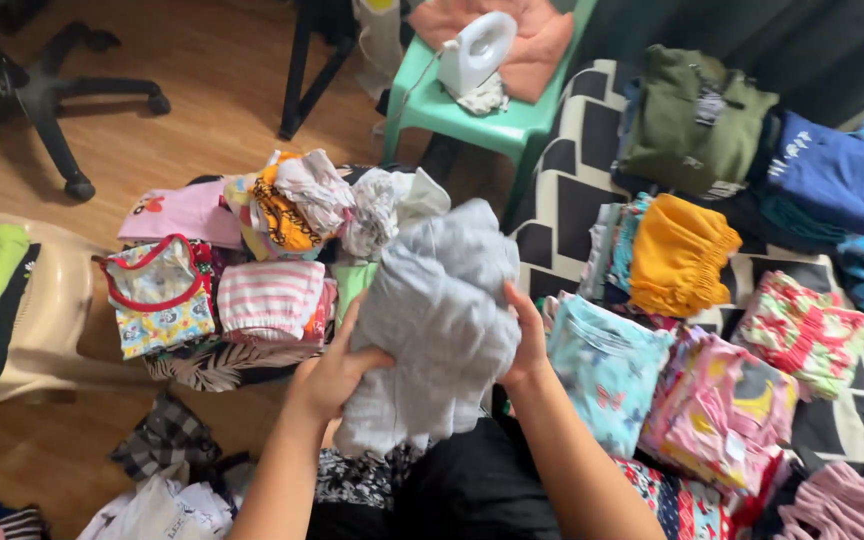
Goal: Folding and organizing various items of clothing retrieved from a closet.
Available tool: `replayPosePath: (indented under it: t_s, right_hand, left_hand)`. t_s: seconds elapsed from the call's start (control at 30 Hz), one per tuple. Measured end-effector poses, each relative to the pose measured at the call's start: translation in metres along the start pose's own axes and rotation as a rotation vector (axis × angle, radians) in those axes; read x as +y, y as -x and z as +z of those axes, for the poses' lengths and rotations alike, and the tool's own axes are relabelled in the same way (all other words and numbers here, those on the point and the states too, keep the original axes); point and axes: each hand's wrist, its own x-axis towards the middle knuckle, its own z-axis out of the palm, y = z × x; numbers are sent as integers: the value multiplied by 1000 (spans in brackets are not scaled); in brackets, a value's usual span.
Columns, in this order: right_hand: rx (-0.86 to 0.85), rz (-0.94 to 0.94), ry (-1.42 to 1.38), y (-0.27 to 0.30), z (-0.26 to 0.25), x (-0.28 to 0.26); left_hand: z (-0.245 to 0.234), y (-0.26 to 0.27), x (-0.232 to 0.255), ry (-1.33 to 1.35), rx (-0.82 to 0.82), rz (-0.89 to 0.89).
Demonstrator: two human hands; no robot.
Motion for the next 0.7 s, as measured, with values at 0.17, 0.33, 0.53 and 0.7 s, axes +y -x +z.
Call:
replayPosePath:
  t_s: [0.17, 0.33, 0.53, 0.7]
  right_hand:
    - [172, 17, 35, 61, 60, 7]
    - [110, 66, -55, 82, 64, -3]
    - [95, 156, -13, 104, 82, -27]
    - [262, 222, 272, 44, -36, -8]
  left_hand:
    - [57, 63, -2, -172, 11, 74]
    - [130, 114, -14, -401, 278, 664]
    - [133, 125, -15, 12, 177, 211]
    - [68, 78, -140, -789, 552, 542]
